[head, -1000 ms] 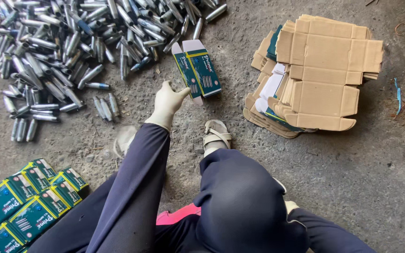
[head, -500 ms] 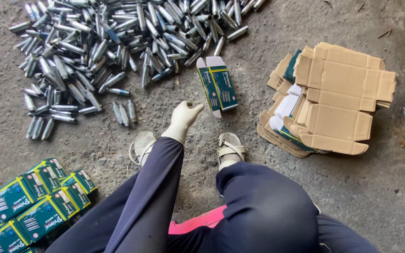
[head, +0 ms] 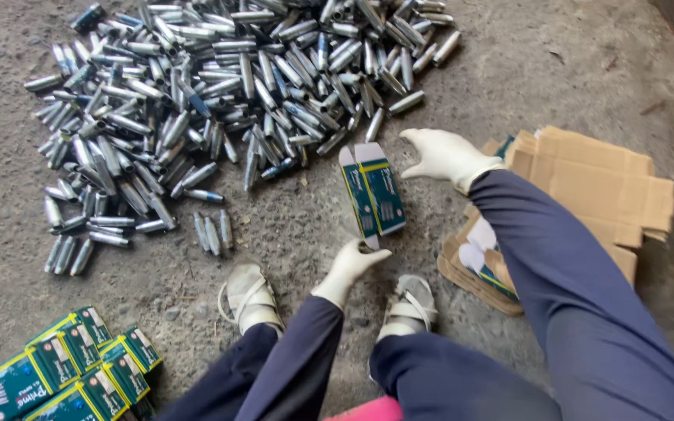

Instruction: The person assembles small cardboard boxes and fills them with metal canisters from a large pile on the floor, placing the completed boxes into a stack.

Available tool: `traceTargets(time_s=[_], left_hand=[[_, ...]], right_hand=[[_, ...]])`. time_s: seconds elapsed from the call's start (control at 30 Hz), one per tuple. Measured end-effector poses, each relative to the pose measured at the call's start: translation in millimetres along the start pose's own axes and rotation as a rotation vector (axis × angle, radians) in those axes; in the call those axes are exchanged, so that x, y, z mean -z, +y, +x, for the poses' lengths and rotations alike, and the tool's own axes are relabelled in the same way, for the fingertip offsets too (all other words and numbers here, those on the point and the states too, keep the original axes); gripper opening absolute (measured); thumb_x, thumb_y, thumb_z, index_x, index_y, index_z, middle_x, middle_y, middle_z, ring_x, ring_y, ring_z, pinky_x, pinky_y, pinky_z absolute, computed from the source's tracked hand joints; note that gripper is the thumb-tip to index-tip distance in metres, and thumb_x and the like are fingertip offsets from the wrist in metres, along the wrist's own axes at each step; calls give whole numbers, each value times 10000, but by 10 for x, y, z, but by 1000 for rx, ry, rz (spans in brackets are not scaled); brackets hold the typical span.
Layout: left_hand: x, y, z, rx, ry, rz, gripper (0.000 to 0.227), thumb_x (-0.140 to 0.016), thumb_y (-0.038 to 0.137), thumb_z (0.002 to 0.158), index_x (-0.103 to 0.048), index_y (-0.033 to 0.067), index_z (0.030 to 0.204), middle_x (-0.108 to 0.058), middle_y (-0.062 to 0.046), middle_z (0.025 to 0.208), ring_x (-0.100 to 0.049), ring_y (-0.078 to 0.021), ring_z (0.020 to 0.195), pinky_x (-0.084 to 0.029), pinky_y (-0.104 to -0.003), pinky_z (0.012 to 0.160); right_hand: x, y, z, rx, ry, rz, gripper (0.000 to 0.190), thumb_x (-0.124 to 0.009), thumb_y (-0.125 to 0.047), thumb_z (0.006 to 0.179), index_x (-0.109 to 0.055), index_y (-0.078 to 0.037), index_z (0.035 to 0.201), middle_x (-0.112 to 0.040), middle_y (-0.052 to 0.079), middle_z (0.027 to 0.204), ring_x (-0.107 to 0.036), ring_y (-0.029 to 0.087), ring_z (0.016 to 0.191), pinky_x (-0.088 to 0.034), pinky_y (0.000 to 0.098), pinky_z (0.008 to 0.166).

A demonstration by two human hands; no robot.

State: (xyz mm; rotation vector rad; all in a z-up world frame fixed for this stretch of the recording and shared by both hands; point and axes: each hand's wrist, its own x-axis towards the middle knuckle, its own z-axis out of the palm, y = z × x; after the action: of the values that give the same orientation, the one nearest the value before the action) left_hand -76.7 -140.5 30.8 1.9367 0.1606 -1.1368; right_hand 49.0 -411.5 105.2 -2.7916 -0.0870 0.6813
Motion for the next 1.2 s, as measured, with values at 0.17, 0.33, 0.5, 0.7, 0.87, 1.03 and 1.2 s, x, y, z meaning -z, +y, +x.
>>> traceTargets(time_s=[0.17, 0.33, 0.5, 0.7, 0.87, 1.03, 1.2], left_hand=[[-87, 394, -152, 92, -14, -311, 686, -872, 525, 818, -686, 72, 1297, -741, -142, 1298, -647, -285, 1314, -524, -459, 1121], [-222, 448, -51, 331, 11, -438, 949, -790, 749, 830, -508, 131, 1494, -578, -101, 1512, -506, -206, 1450, -387, -410, 1234], [-152, 469, -114, 118, 193, -833, 711, -676, 349, 1062, -353, -94, 1516, -510, -352, 1494, -632, -457, 1283, -657, -482, 940], [-22, 166, 228, 140, 226, -453, 559, -812, 450, 918, -741, -1, 1242, -788, -214, 1067, -797, -280, 912, -671, -399, 769], [105, 446, 299, -78, 277, -289, 521, -732, 338, 957, -684, 59, 1393, -750, -208, 1257, -670, -349, 1268, -546, -501, 1062], [323, 713, 105, -67, 201, -35, 716, -720, 391, 936, -484, 101, 1547, -632, -265, 1421, -567, -418, 1376, -491, -528, 1156], [226, 695, 69, -29, 148, -9, 900, -715, 375, 940, -240, 82, 1646, -505, -276, 1554, -495, -412, 1445, -450, -534, 1200]], right_hand=[[-126, -544, 446, 237, -146, 252, 1150, -962, -402, 660, -400, -77, 1609, -468, 213, 1624, -436, 412, 1502, -371, 507, 1235], [-163, -610, 455, 144, -223, 337, 1100, -959, -393, 685, -417, -72, 1587, -476, 190, 1609, -411, 408, 1504, -367, 501, 1238], [-407, -379, 339, -28, -221, 352, 1029, -912, -582, 705, -507, -131, 1536, -577, 153, 1515, -492, 375, 1443, -436, 483, 1207], [-921, -182, -312, -474, -88, 564, 946, -762, -748, 810, -540, -142, 1502, -605, 114, 1486, -533, 299, 1416, -468, 434, 1168], [-1573, -162, -750, -840, 20, 883, 888, -584, -720, 992, -341, -129, 1609, -454, 166, 1606, -421, 345, 1500, -365, 526, 1237], [-1372, -555, -873, -867, 92, 1018, 889, -569, -636, 1037, -244, -67, 1639, -336, 209, 1671, -372, 371, 1528, -348, 544, 1246], [-1158, -808, -897, -830, 136, 1031, 998, -638, -642, 993, -186, -48, 1656, -363, 234, 1654, -388, 373, 1520, -367, 533, 1243]])
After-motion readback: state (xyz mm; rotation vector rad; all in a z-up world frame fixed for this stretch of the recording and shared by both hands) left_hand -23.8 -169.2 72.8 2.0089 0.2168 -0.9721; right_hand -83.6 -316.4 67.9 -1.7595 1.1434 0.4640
